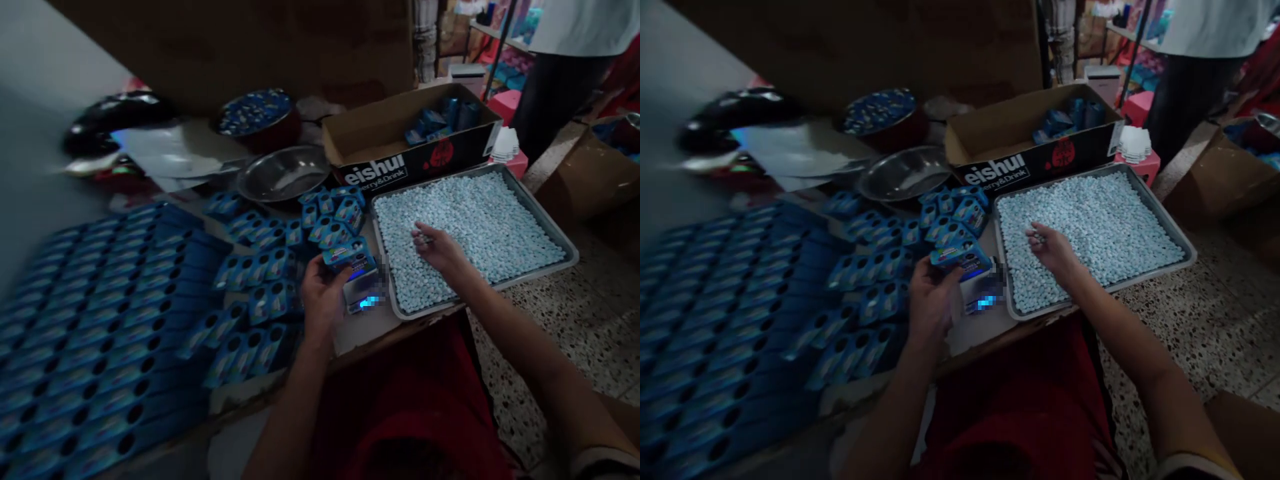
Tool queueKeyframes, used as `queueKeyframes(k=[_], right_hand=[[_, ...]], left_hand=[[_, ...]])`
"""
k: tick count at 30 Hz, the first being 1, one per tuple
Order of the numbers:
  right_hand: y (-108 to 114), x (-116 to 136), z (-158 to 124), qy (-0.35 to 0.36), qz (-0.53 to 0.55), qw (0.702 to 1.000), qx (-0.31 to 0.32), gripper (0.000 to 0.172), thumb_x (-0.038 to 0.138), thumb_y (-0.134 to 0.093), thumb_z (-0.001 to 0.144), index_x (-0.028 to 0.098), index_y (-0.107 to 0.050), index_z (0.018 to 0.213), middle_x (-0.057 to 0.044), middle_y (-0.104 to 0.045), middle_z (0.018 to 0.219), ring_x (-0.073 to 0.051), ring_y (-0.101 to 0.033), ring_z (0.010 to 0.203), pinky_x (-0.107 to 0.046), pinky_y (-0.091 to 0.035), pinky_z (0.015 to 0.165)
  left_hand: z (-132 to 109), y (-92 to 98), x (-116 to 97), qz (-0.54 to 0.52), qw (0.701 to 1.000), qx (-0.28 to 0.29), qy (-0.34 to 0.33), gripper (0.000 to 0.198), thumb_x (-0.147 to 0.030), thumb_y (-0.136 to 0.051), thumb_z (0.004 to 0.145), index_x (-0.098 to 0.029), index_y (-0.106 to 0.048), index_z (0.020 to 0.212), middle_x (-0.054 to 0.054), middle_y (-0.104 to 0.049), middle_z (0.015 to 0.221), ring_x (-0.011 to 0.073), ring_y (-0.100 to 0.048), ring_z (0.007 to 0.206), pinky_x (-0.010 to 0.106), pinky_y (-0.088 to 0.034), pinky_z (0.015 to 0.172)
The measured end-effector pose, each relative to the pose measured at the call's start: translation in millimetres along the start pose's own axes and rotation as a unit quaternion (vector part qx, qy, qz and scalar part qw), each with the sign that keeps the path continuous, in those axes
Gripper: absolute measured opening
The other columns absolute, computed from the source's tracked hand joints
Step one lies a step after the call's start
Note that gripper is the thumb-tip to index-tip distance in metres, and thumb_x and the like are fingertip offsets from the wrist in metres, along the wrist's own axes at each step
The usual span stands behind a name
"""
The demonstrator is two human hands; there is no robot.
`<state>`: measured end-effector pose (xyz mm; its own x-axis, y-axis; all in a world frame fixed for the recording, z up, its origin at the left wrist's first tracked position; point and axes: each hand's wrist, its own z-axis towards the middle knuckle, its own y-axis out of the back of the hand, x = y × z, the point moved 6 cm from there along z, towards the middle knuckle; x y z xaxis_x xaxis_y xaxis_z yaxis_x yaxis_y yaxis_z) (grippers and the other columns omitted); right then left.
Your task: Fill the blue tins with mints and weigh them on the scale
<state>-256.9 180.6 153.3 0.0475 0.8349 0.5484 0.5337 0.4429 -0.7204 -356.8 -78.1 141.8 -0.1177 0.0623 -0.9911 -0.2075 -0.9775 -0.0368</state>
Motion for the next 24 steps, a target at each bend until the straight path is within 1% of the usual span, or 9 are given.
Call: queueKeyframes(k=[3,5,7,9,13,16,19,21,24], right_hand=[[6,13,-9,0.003,-0.142,0.990,-0.023,0.010,0.013,-0.073,0.092,0.014,-0.068,0.100,0.002,-0.063,0.067,-0.004,-0.044,0.047,-0.011,-0.028,0.039],[1,12,-14,-0.019,-0.221,0.975,-0.023,0.009,0.016,-0.076,0.091,0.014,-0.068,0.096,0.002,-0.062,0.063,-0.004,-0.042,0.044,-0.012,-0.026,0.039],[-11,7,-18,-0.038,-0.277,0.960,-0.011,0.014,0.017,-0.080,0.090,0.017,-0.065,0.090,0.002,-0.063,0.062,-0.005,-0.044,0.045,-0.013,-0.029,0.040],[-25,1,-22,-0.046,-0.297,0.954,-0.002,0.017,0.015,-0.081,0.089,0.018,-0.064,0.088,0.000,-0.066,0.066,-0.007,-0.053,0.051,-0.014,-0.041,0.046],[-47,-7,-25,-0.067,-0.311,0.948,-0.002,0.017,0.002,-0.076,0.087,0.017,-0.068,0.092,-0.004,-0.073,0.075,-0.010,-0.065,0.065,-0.017,-0.053,0.059],[-59,-10,-26,-0.091,-0.362,0.927,0.029,0.013,0.006,-0.079,0.088,0.015,-0.071,0.093,-0.004,-0.073,0.074,-0.009,-0.060,0.060,-0.017,-0.048,0.052],[-68,-14,-27,-0.115,-0.401,0.906,0.070,0.012,0.016,-0.084,0.089,0.014,-0.074,0.095,-0.001,-0.068,0.068,-0.005,-0.046,0.051,-0.016,-0.035,0.043],[-73,-15,-28,-0.121,-0.407,0.902,0.071,0.016,0.017,-0.086,0.087,0.014,-0.074,0.097,0.001,-0.066,0.066,-0.004,-0.041,0.049,-0.015,-0.029,0.042],[-83,-12,-29,-0.108,-0.413,0.903,0.048,0.019,0.010,-0.083,0.084,0.015,-0.072,0.098,0.001,-0.067,0.069,-0.005,-0.049,0.053,-0.014,-0.031,0.045]], left_hand=[[-17,21.4,24,-0.032,0.999,-0.016,0.030,0.053,-0.034,-0.096,0.071,-0.022,-0.068,0.115,0.003,-0.078,0.109,0.0189,-0.075,0.101,0.033,-0.061,0.099],[-21,25.1,40,-0.046,0.998,-0.009,0.039,0.055,-0.035,-0.096,0.069,-0.022,-0.067,0.114,0.004,-0.078,0.108,0.0198,-0.076,0.101,0.035,-0.062,0.100],[-21,22.3,51,-0.052,0.998,0.018,0.043,0.057,-0.037,-0.096,0.070,-0.021,-0.065,0.116,0.006,-0.079,0.111,0.0222,-0.078,0.105,0.039,-0.062,0.103],[-23,21.3,51,-0.037,0.998,0.040,0.027,0.063,-0.038,-0.096,0.071,-0.022,-0.065,0.124,0.009,-0.078,0.121,0.0255,-0.077,0.116,0.043,-0.061,0.108],[-44,43.6,16,0.086,0.994,0.046,-0.057,0.073,-0.034,-0.093,0.080,-0.026,-0.059,0.144,0.013,-0.072,0.144,0.0294,-0.071,0.137,0.047,-0.057,0.120],[-77,71.7,-25,0.214,0.964,0.077,-0.136,0.059,-0.032,-0.084,0.093,-0.027,-0.060,0.147,0.011,-0.076,0.137,0.0281,-0.078,0.123,0.047,-0.063,0.112],[-110,98.9,-60,0.303,0.921,0.084,-0.230,0.050,-0.027,-0.079,0.099,-0.027,-0.062,0.146,0.008,-0.081,0.128,0.0259,-0.081,0.118,0.042,-0.065,0.107],[-127,112.4,-72,0.329,0.903,0.070,-0.268,0.048,-0.022,-0.077,0.100,-0.025,-0.063,0.146,0.007,-0.082,0.122,0.0241,-0.082,0.114,0.038,-0.066,0.105],[-138,124.7,-74,0.332,0.906,0.035,-0.260,0.046,-0.017,-0.077,0.099,-0.025,-0.065,0.142,0.005,-0.084,0.116,0.0216,-0.084,0.103,0.035,-0.067,0.100]])
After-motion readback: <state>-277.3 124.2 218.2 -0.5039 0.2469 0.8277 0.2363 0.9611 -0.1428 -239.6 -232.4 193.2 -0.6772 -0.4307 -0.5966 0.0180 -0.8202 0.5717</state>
